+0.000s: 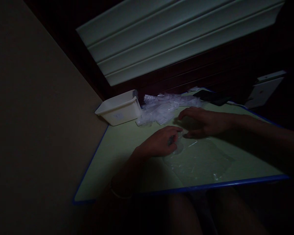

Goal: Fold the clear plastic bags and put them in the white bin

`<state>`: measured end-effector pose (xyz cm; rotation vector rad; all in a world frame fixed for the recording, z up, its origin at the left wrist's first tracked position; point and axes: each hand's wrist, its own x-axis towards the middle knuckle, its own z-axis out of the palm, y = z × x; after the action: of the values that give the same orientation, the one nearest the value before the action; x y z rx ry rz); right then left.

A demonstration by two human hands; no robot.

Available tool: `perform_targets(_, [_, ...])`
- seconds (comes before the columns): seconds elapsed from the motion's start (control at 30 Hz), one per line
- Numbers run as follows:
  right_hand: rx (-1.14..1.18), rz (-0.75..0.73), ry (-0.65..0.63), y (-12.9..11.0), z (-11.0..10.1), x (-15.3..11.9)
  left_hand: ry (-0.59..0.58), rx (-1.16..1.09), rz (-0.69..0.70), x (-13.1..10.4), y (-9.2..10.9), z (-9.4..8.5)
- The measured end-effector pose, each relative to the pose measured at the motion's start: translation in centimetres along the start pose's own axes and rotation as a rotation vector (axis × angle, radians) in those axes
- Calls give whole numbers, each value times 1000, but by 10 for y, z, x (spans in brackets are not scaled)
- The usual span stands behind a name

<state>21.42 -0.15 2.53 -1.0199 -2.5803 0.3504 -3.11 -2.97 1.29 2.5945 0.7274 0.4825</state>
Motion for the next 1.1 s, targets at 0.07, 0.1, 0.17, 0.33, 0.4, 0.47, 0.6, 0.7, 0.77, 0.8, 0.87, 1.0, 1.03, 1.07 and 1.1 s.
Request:
perform_targets(0.07, [14,5,-45,4,5,0,9,-4,-3,-1,0,0])
perform_targets(0.1, [23,13,-66,6,7,1,10,-7,-4,-1,0,0])
perform_targets(0.17, [37,28,-99,10,10,1,9,-14,-9,-1,0,0])
perform_targets(0.33, [79,13,-106,13,9,1,0,-21,-21,-2,-1,-1])
perform_targets(0.4, [96,5,-108,15,9,2,-3,-19,-15,-2,-1,-1])
perform_targets(0.47, [96,-6,-99,18,11,2,1,-26,-10,-2,-1,-1])
perform_targets(0.6, [71,-36,-75,23,15,4,-7,-47,-11,-1,0,-2])
perform_targets(0.7, [70,-27,-74,25,17,4,-14,-59,-26,-1,1,-3])
perform_targets(0.77, [81,-25,-66,25,17,3,-19,-67,-31,-1,1,-3])
perform_targets(0.8, [85,-26,-61,25,17,3,-21,-69,-31,-1,2,-4])
perform_targets(0.87, [89,-29,-55,25,17,3,-25,-71,-37,-2,2,-4])
perform_targets(1.0, [78,-33,-58,26,17,4,-23,-75,-53,-2,1,-4])
perform_targets(1.03, [77,-31,-60,26,17,4,-21,-80,-47,-2,1,-3])
perform_targets(1.07, [77,-29,-62,25,17,4,-17,-84,-39,-2,1,-3])
perform_targets(1.1, [77,-26,-62,25,17,4,-16,-86,-32,-2,0,-3])
